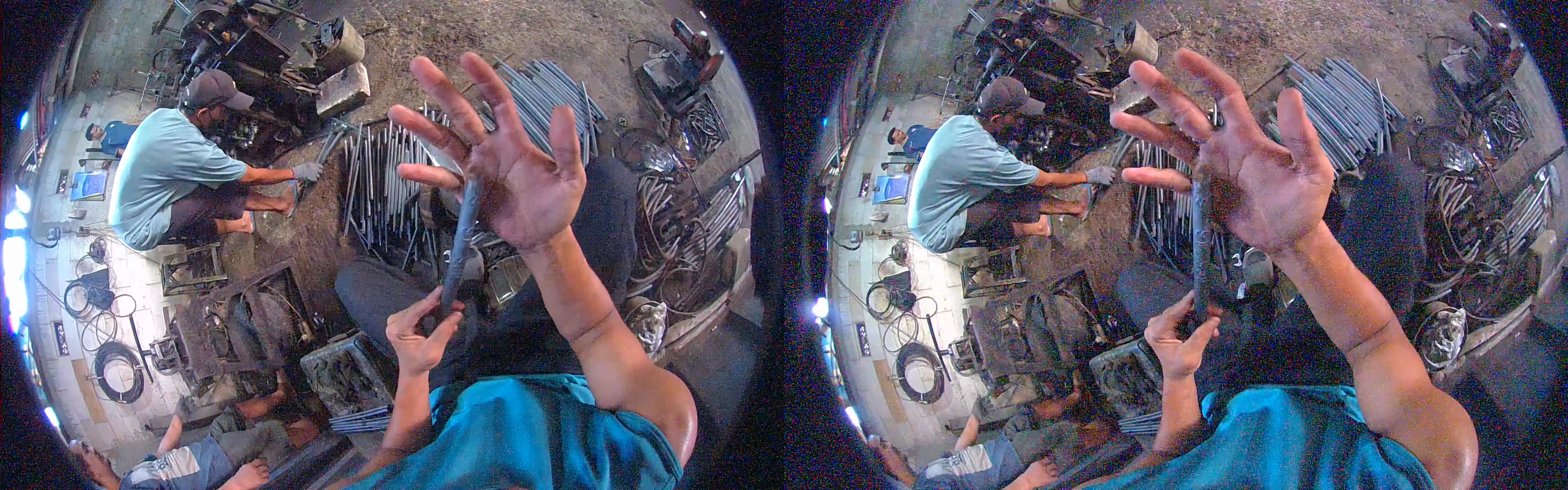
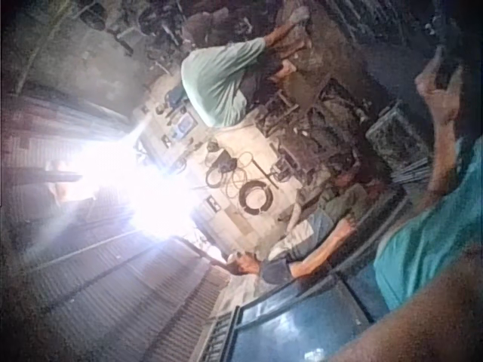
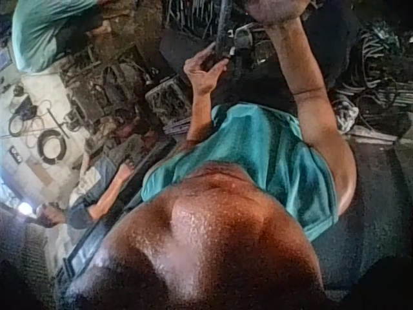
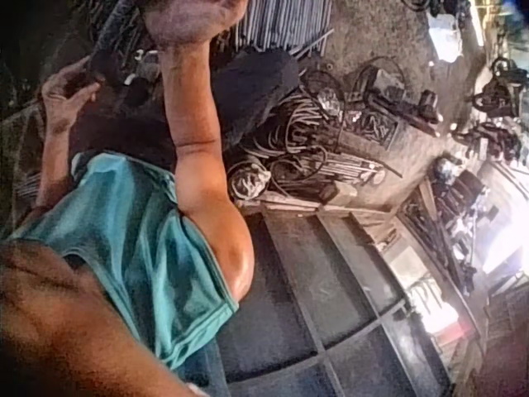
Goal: The person hammers a metal pin into a metal joint assembly to secure it.
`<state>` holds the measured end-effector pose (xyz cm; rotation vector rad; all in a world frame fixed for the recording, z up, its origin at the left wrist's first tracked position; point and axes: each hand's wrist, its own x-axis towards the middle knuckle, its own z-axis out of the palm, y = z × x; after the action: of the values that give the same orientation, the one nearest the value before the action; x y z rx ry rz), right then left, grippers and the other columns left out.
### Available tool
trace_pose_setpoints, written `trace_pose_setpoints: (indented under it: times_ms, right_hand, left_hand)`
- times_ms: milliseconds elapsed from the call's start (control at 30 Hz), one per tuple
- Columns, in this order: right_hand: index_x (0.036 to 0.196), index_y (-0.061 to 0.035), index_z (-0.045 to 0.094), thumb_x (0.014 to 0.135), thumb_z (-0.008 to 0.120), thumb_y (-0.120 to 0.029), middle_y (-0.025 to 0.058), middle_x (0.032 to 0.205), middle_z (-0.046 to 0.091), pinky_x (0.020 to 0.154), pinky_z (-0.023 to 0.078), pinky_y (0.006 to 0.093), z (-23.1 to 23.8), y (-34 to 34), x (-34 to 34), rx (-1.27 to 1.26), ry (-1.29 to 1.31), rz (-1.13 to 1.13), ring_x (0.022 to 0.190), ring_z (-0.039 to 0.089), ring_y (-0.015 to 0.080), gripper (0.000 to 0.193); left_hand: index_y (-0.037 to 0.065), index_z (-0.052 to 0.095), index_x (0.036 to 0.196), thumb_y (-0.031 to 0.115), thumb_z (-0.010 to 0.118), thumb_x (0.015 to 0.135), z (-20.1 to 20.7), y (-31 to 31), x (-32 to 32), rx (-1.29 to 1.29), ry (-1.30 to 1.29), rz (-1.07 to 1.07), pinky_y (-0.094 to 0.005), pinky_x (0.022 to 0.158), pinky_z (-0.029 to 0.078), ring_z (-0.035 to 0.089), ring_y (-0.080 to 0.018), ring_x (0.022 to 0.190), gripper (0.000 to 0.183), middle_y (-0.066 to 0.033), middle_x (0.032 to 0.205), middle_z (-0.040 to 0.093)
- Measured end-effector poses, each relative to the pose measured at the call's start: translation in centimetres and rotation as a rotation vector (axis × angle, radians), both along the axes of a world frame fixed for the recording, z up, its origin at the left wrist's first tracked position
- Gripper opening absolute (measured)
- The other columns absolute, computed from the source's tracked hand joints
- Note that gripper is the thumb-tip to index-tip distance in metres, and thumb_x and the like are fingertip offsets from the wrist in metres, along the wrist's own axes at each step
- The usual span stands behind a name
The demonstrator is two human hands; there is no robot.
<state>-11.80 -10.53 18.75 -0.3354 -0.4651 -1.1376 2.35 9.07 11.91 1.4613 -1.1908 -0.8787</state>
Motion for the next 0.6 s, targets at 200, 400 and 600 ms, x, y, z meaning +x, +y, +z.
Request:
trace_pose_setpoints:
  times_ms: [200, 400, 600]
  right_hand:
    - [0.149, -0.0173, 0.010, 0.089, 0.031, -0.065, 0.0171, 0.154, 0.000, 0.108, 0.024, 0.0597, 0.0, -0.2, -0.6, 0.005, -0.021, 0.034, 0.139, 0.011, 0.0431, 0.080]
    - [0.149, -0.0186, 0.009, 0.089, 0.032, -0.066, 0.0168, 0.155, -0.001, 0.108, 0.022, 0.0600, 0.1, 0.3, -0.5, 0.008, -0.037, 0.086, 0.140, 0.008, 0.0434, 0.080]
    - [0.149, -0.0179, 0.010, 0.089, 0.031, -0.066, 0.0185, 0.154, 0.000, 0.108, 0.022, 0.0607, 0.1, 0.5, -1.0, 0.024, -0.051, 0.097, 0.139, 0.009, 0.0439, 0.080]
  left_hand:
    - [-0.002, 0.062, 0.099, -0.003, 0.076, 0.069, -0.4, -0.8, -0.9, -0.094, -0.238, 0.038, -0.0275, 0.066, 0.054, 0.068, -0.0172, 0.071, 0.034, -0.0127, 0.084, 0.070]
    - [0.003, 0.060, 0.086, 0.007, 0.081, 0.067, -1.2, -1.0, -1.2, -0.106, -0.385, 0.099, -0.0283, 0.063, 0.053, 0.069, -0.0199, 0.070, 0.029, -0.0119, 0.077, 0.070]
    - [0.000, 0.059, 0.094, 0.003, 0.080, 0.069, -1.6, -1.0, -1.9, -0.131, -0.502, 0.025, -0.0264, 0.066, 0.053, 0.067, -0.0138, 0.071, 0.032, -0.0099, 0.081, 0.070]
